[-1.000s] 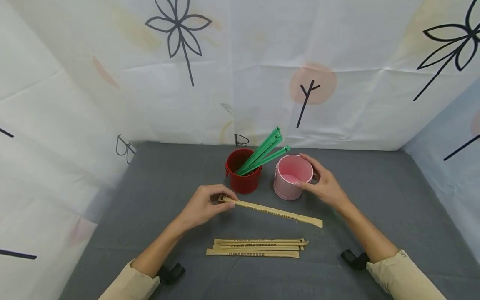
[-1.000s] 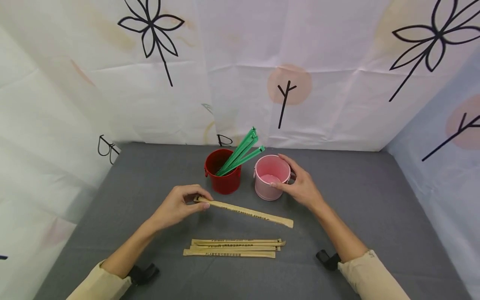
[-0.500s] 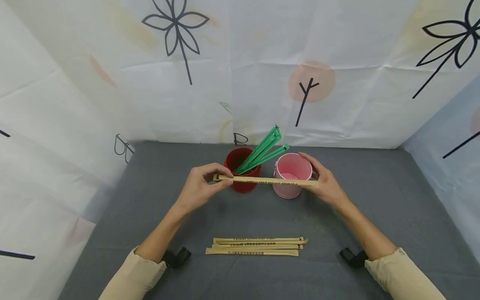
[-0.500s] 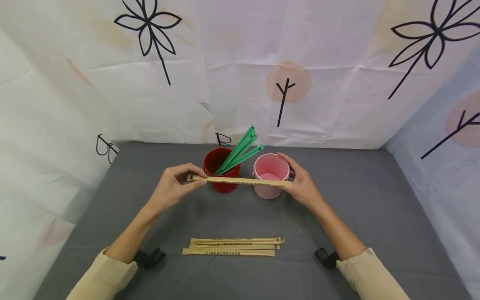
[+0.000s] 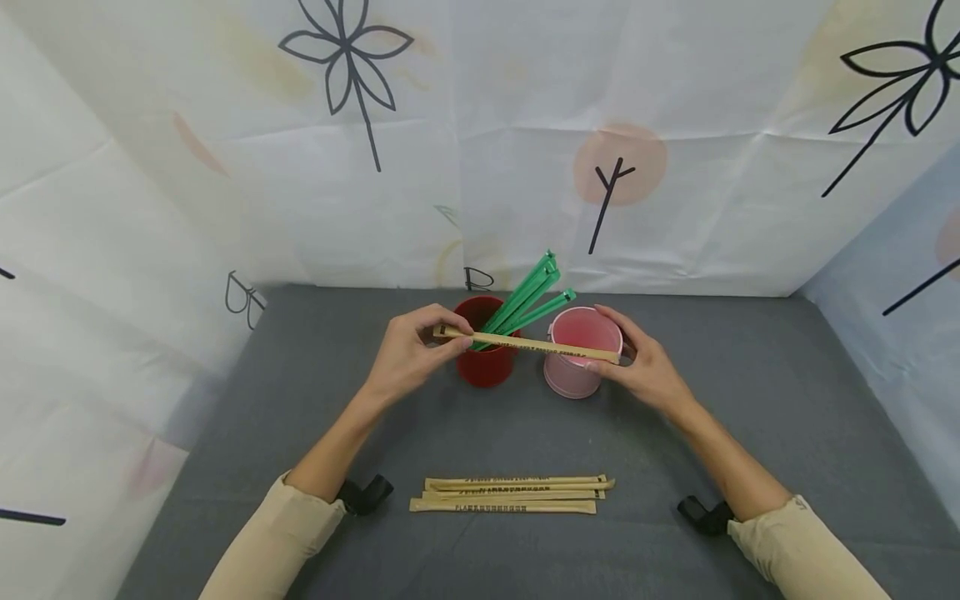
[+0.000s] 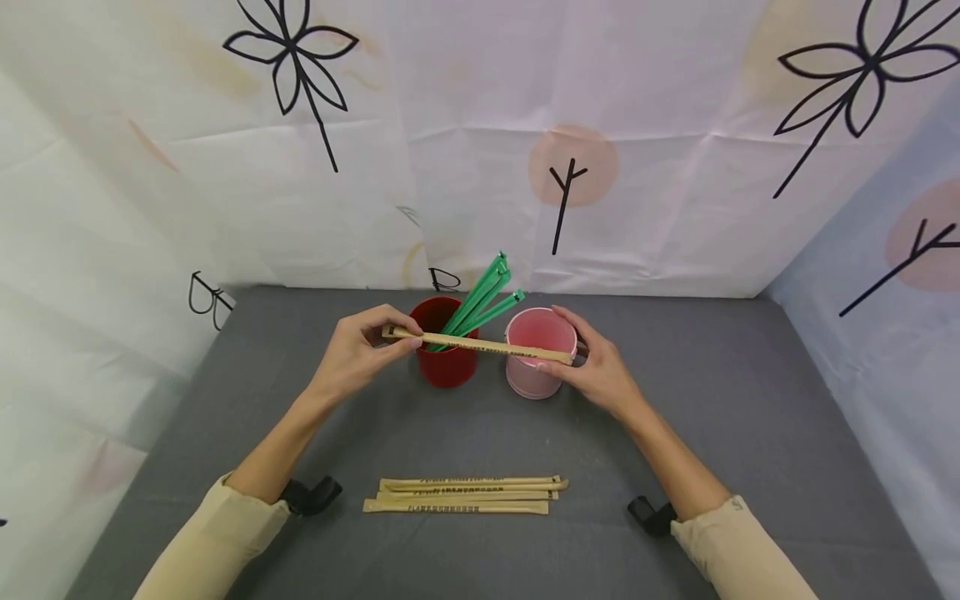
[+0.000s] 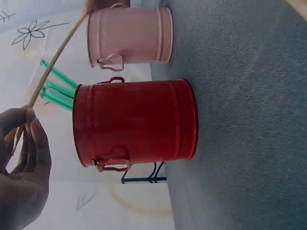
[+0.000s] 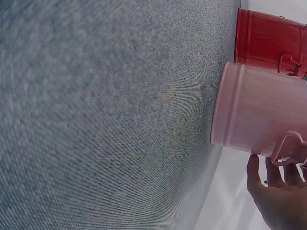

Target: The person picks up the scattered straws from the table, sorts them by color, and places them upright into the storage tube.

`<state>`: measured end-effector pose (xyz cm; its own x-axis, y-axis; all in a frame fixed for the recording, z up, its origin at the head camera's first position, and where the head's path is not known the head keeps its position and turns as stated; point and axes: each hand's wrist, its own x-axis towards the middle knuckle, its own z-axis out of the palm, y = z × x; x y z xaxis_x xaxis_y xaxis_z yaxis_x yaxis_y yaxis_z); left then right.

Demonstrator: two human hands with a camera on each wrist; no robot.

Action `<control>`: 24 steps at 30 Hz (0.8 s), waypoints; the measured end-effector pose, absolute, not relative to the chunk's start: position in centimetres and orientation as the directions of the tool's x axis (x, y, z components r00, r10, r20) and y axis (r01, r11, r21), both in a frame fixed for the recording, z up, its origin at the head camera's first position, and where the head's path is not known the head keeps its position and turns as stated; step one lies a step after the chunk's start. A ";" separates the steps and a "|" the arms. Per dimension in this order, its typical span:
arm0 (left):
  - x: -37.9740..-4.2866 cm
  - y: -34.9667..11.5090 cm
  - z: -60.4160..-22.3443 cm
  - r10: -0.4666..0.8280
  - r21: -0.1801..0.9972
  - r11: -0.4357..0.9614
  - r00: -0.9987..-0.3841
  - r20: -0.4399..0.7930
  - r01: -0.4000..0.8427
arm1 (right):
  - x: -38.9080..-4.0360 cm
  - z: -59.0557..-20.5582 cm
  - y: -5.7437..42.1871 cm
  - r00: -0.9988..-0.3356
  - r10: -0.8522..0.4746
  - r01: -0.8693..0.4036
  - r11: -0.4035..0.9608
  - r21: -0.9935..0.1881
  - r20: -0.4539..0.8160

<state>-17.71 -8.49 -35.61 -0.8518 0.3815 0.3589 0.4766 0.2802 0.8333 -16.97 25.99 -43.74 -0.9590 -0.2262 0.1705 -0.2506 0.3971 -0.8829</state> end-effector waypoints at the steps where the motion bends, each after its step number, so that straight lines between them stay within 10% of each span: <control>1: -17.8 -8.3 -35.6 0.383 0.829 0.284 -0.849 0.363 0.482 | -17.0 -43.7 26.0 -0.959 -0.225 -0.251 0.389 -0.886 0.172; 24: -21.4 -6.1 -38.4 0.438 0.867 0.175 -0.826 0.355 0.466 | -16.8 -44.0 26.0 -0.954 -0.234 -0.269 0.384 -0.884 0.189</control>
<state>-21.41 -6.12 -38.36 -0.8258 0.4383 0.3549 0.4657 0.1750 0.8675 -16.79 25.98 -44.00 -0.9538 -0.2339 0.1885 -0.2687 0.3836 -0.8835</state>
